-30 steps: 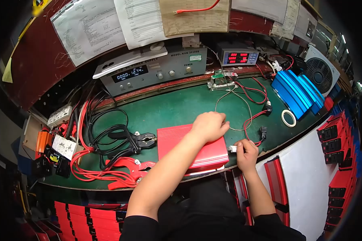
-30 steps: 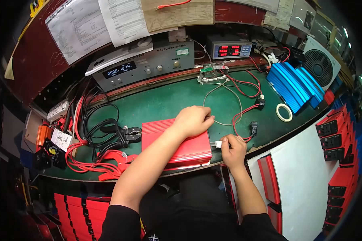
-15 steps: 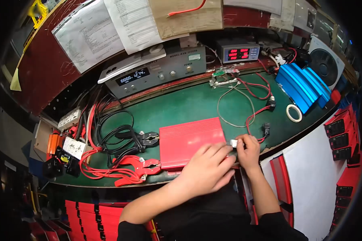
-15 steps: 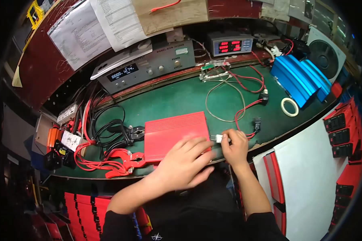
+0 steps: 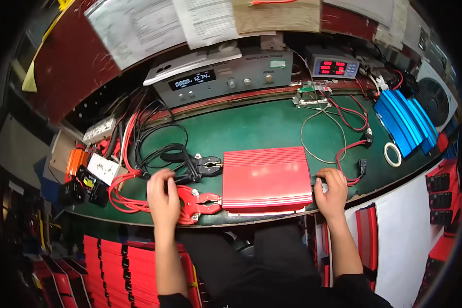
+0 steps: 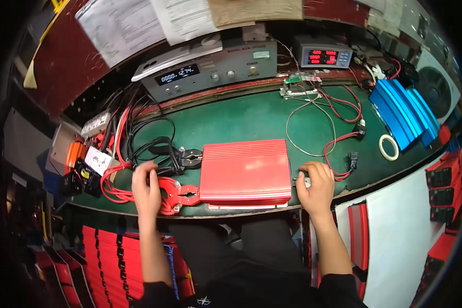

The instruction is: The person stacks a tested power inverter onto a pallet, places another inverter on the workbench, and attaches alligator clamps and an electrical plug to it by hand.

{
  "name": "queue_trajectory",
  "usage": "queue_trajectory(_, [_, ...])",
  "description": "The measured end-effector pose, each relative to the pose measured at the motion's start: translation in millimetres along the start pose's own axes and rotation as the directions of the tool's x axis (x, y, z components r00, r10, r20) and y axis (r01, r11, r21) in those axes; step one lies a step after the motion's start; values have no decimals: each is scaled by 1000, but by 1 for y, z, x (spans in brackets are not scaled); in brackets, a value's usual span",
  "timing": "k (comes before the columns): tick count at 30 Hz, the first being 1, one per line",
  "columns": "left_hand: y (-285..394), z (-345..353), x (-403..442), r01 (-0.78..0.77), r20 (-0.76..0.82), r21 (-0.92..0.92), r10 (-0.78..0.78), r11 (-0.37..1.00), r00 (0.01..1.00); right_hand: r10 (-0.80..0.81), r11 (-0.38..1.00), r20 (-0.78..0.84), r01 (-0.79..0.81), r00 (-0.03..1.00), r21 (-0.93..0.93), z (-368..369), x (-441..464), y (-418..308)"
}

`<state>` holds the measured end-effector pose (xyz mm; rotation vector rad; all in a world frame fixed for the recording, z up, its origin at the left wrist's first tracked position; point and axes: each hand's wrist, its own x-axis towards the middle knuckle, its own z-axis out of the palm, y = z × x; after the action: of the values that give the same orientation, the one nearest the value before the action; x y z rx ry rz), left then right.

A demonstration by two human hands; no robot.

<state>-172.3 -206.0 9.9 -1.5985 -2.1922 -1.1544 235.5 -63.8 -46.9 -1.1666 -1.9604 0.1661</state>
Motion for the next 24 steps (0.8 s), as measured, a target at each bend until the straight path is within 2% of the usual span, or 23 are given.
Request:
queue_trajectory(1, [-2, -3, 11, 63, 35, -35, -61, 997, 997, -9, 1000, 7, 9, 1000, -6, -1, 0, -1])
queue_trajectory(3, [-18, -12, 33, -2, 153, 76, -9, 997, 988, -33, 999, 9, 33, 999, -23, 0, 1, 1])
queue_trajectory(5, [-47, -16, 54, -28, 361, 134, -23, 991, 932, -49, 998, 7, 50, 999, -30, 1, 1, 2])
queue_trajectory(6, [-59, -20, 63, -84, 442, 127, 20, 988, 897, -49, 998, 12, 49, 999, -30, 0, 1, 1])
queue_trajectory(7, [-67, -23, 74, -119, 587, 141, 14, 983, 810, -46, 999, 13, 46, 999, -29, 0, 1, 0])
queue_trajectory(9, [-95, -19, 91, -227, 712, -32, 182, 973, 678, -46, 998, 9, 46, 999, -38, 1, 3, 0])
queue_trajectory(10, [-102, -13, 94, -226, 749, -86, 213, 970, 628, -46, 998, 8, 46, 999, -44, 2, 3, -1])
queue_trajectory(13, [-111, -10, 96, -259, 765, -48, 202, 965, 612, -35, 998, 12, 35, 999, -57, 3, -1, 0])
queue_trajectory(18, [-98, -14, 107, -503, 737, -43, 367, 863, 567, -4, 1000, 30, 5, 1000, -30, -1, 2, -4])
queue_trajectory(21, [-101, -14, 96, -582, 718, -18, 415, 813, 558, 28, 999, 47, -27, 999, -25, -1, 4, -1])
queue_trajectory(22, [-94, -17, 94, -613, 736, 11, 409, 790, 540, 113, 993, 166, -116, 980, 11, -8, 6, 0])
queue_trajectory(24, [-73, -29, 107, -687, 822, 54, 359, 725, 443, 214, 941, 216, -261, 953, 216, -11, 15, -10])
